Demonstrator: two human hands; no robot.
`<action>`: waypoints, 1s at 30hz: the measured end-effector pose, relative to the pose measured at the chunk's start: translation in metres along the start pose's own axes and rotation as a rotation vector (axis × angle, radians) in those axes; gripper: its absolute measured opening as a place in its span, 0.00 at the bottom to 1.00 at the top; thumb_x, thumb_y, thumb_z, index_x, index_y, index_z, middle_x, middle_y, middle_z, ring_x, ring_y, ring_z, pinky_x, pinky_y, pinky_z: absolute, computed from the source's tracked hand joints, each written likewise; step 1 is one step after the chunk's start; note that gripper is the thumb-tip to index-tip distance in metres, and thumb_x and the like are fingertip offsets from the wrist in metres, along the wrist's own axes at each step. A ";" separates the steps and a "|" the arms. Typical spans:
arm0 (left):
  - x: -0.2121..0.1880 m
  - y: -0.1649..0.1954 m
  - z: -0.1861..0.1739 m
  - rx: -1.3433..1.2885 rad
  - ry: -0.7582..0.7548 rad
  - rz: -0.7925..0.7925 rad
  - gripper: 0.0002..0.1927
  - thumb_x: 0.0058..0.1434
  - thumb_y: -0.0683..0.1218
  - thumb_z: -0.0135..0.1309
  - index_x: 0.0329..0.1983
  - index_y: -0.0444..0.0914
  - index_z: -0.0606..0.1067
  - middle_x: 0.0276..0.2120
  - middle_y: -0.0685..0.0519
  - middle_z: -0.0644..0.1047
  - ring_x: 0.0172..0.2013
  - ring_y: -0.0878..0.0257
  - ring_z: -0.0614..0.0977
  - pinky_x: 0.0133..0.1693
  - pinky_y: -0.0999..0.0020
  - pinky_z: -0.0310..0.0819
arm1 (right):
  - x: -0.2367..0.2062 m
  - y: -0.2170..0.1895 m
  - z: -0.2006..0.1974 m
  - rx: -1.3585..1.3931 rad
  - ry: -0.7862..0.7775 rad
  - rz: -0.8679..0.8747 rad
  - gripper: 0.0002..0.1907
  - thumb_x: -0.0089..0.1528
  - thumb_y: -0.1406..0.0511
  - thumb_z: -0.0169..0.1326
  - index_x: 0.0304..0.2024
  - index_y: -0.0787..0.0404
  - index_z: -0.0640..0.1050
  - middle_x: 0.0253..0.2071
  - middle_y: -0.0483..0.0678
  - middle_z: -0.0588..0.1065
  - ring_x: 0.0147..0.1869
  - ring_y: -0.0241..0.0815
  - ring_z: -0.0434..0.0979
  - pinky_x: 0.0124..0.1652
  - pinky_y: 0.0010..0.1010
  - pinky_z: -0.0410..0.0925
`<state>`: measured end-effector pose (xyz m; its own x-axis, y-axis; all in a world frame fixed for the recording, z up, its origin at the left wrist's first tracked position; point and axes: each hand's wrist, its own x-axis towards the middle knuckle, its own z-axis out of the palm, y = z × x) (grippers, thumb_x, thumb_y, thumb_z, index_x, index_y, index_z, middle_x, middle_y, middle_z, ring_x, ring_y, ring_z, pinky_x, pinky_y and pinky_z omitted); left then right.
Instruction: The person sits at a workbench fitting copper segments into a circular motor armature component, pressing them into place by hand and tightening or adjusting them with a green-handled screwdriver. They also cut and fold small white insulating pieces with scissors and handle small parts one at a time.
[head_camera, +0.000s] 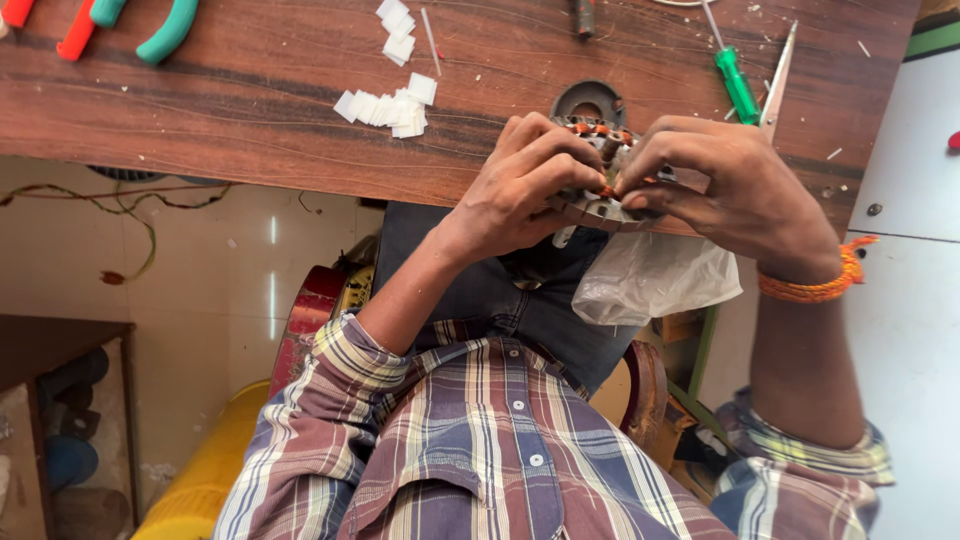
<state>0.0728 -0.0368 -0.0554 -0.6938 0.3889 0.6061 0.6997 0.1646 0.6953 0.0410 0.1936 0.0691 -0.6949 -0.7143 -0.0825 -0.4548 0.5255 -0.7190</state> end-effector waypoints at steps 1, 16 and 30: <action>0.000 0.000 -0.002 -0.005 -0.008 -0.002 0.19 0.60 0.48 0.68 0.52 0.44 0.76 0.53 0.56 0.74 0.57 0.53 0.72 0.60 0.54 0.64 | 0.003 -0.003 0.000 -0.037 -0.008 0.004 0.09 0.58 0.69 0.65 0.39 0.62 0.78 0.36 0.46 0.77 0.39 0.41 0.79 0.37 0.32 0.71; -0.002 0.010 0.002 0.107 0.057 0.031 0.21 0.63 0.48 0.65 0.57 0.42 0.73 0.57 0.56 0.74 0.56 0.52 0.72 0.59 0.55 0.65 | 0.004 -0.062 -0.002 -0.585 0.031 0.034 0.08 0.63 0.67 0.60 0.42 0.62 0.76 0.38 0.51 0.77 0.40 0.54 0.78 0.35 0.44 0.69; 0.012 0.022 0.009 0.170 0.119 0.163 0.19 0.51 0.42 0.65 0.48 0.46 0.81 0.45 0.57 0.79 0.44 0.53 0.76 0.48 0.55 0.68 | -0.103 0.093 0.001 -0.039 0.797 0.246 0.06 0.76 0.72 0.55 0.43 0.69 0.79 0.40 0.48 0.81 0.44 0.34 0.82 0.49 0.26 0.74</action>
<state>0.0810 -0.0206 -0.0361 -0.5774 0.3153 0.7532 0.8157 0.2624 0.5155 0.0710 0.3153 0.0101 -0.9562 -0.0438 0.2894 -0.2473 0.6499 -0.7187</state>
